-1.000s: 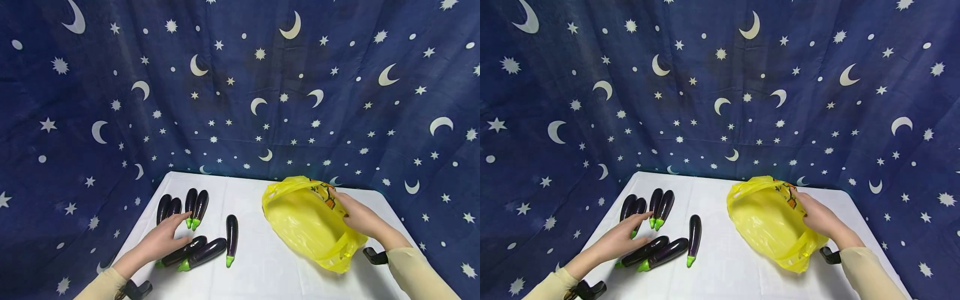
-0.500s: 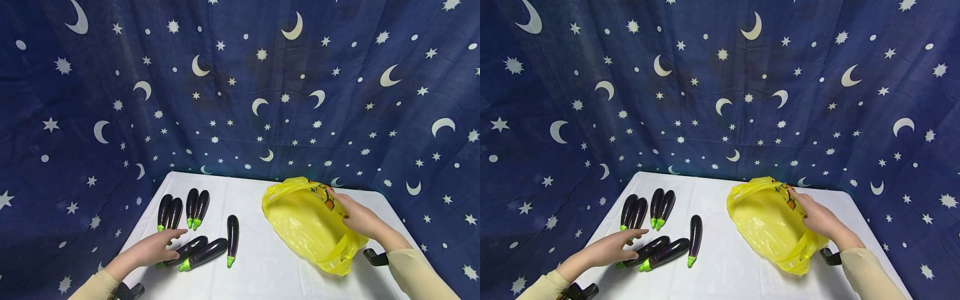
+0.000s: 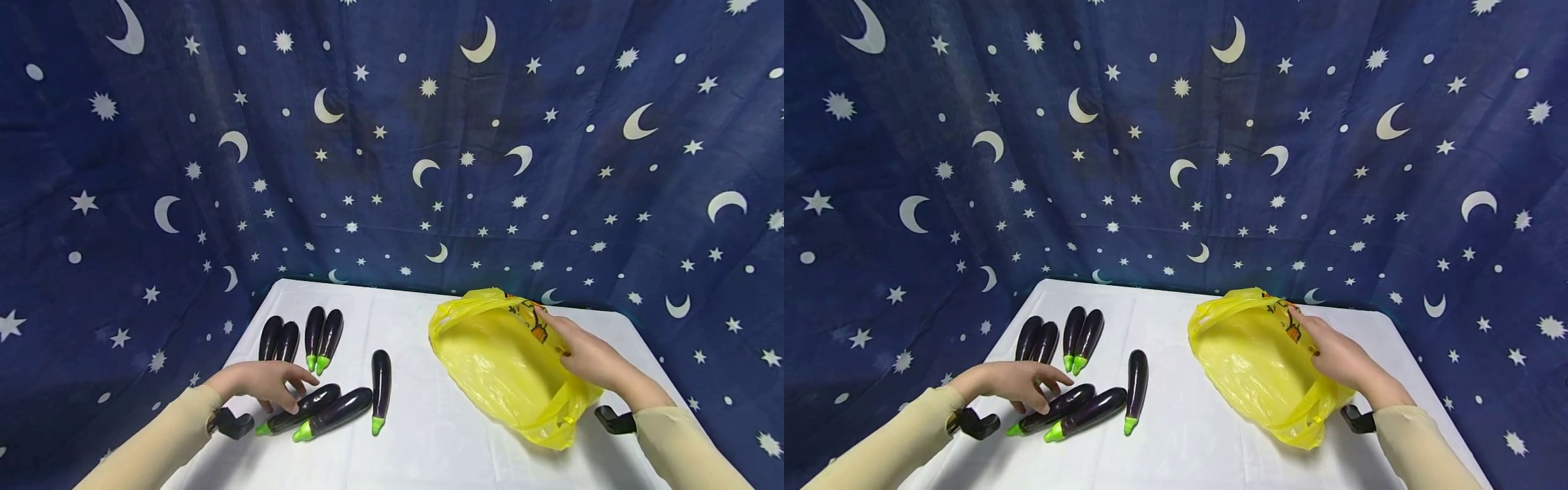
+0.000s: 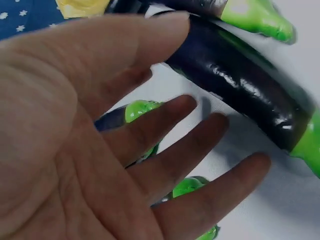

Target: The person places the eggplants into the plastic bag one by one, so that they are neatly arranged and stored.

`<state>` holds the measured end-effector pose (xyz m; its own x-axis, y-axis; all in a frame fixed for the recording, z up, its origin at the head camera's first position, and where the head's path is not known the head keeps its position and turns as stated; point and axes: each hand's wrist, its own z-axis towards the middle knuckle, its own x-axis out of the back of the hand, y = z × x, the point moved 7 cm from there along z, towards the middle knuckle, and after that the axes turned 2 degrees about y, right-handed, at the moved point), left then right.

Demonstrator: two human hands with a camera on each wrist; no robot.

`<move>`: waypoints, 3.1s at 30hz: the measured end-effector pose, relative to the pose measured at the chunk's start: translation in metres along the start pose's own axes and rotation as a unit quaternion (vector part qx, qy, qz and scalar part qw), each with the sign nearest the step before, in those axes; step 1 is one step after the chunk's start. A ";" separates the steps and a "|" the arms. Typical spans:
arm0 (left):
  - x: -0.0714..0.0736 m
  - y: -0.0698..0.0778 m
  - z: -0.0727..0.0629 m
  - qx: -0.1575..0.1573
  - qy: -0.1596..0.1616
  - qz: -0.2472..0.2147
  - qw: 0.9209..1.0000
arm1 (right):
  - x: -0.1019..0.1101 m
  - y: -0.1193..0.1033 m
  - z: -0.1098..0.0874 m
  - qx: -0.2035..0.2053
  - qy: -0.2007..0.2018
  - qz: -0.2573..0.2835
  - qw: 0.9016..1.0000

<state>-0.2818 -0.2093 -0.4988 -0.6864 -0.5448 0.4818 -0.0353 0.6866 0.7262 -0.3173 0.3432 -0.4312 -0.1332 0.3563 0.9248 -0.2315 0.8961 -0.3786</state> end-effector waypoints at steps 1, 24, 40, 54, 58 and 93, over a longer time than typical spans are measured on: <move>0.000 -0.001 0.002 0.009 -0.004 0.000 1.000 | 0.000 0.000 0.000 -0.001 0.000 0.001 1.000; -0.004 -0.013 0.022 0.050 -0.050 -0.039 0.997 | -0.001 0.002 0.001 -0.002 -0.004 0.007 1.000; -0.005 -0.021 0.028 0.038 -0.049 -0.059 0.996 | -0.003 0.002 0.001 -0.003 -0.001 0.008 1.000; -0.008 -0.021 0.027 0.044 -0.042 -0.050 0.997 | -0.002 0.001 0.000 -0.001 0.001 0.007 1.000; -0.008 -0.022 0.025 0.045 -0.039 -0.047 0.997 | -0.001 0.001 -0.002 -0.014 -0.001 0.007 1.000; 0.017 -0.012 0.010 -0.001 -0.035 -0.094 0.995 | 0.002 0.000 -0.004 -0.035 -0.040 0.029 0.998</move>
<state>-0.3006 -0.2221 -0.5040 -0.7173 -0.6283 0.3013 -0.1663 0.5742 0.8016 -0.3137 0.3449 -0.4288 -0.2211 0.3882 0.8947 -0.1545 0.8918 -0.4251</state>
